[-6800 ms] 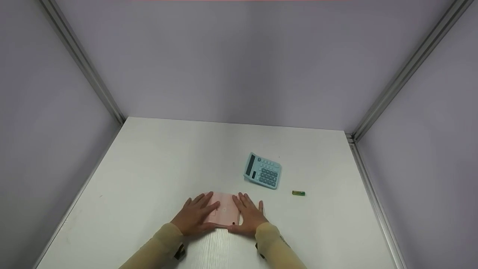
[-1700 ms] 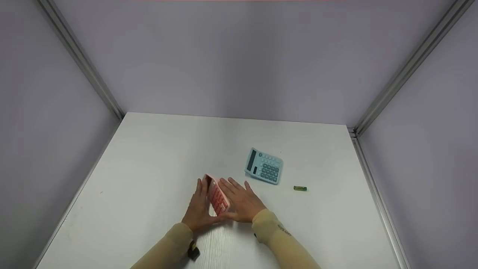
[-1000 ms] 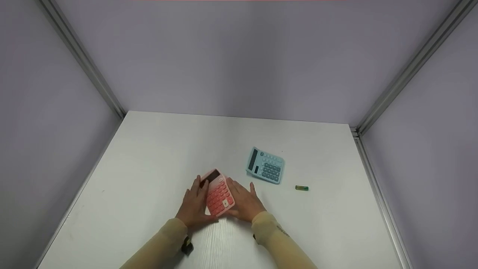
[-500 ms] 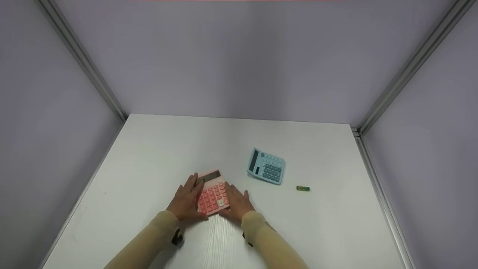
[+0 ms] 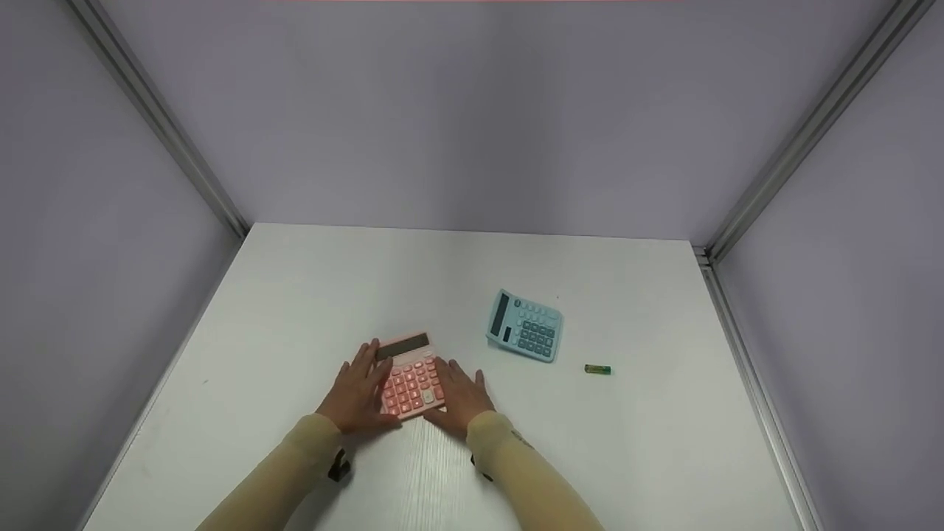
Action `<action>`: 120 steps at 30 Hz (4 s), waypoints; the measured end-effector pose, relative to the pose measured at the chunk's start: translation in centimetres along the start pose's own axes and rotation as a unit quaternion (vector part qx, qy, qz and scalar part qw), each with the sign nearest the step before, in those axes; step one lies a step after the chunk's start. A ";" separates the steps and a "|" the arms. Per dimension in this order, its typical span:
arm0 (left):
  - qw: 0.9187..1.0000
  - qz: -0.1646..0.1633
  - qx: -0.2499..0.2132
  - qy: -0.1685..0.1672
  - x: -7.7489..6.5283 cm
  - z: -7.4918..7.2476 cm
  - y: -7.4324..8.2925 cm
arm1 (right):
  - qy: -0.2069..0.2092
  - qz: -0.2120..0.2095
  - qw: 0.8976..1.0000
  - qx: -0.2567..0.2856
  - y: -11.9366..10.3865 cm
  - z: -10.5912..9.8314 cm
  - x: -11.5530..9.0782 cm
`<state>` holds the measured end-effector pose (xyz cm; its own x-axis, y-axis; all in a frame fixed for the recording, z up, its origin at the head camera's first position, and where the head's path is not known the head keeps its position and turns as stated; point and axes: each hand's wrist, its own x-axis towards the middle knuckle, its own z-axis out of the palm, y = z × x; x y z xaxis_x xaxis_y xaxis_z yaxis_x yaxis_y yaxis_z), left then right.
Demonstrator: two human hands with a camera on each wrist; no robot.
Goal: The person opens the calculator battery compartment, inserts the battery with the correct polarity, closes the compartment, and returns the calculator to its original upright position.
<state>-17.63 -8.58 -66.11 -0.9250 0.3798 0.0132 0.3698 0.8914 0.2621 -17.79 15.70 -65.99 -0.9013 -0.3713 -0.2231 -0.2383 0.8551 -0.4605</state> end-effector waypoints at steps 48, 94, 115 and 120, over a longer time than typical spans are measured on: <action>0.987 -0.133 -0.048 -0.074 0.9 -3.2 -6.2 | 0.047 0.037 0.994 -0.094 -5.3 1.4 5.5; 0.988 -0.132 -0.046 -0.068 0.9 -1.8 -6.2 | -0.020 0.036 0.996 -0.083 -4.4 -0.2 4.9; 0.993 -0.094 -0.039 0.055 -2.3 -3.9 -3.1 | 0.023 -0.149 0.984 -0.095 -3.2 -3.9 -1.1; 0.990 -0.067 -0.080 0.093 -2.5 -4.2 -1.6 | 0.042 -0.177 0.979 -0.087 -1.9 -4.4 -2.6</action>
<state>-16.26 -12.04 -62.53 -0.9702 0.1961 0.1423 0.2387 0.8746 0.4221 -16.62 16.63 -60.83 -0.7753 -0.6316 -0.0015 -0.5933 0.7291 -0.3412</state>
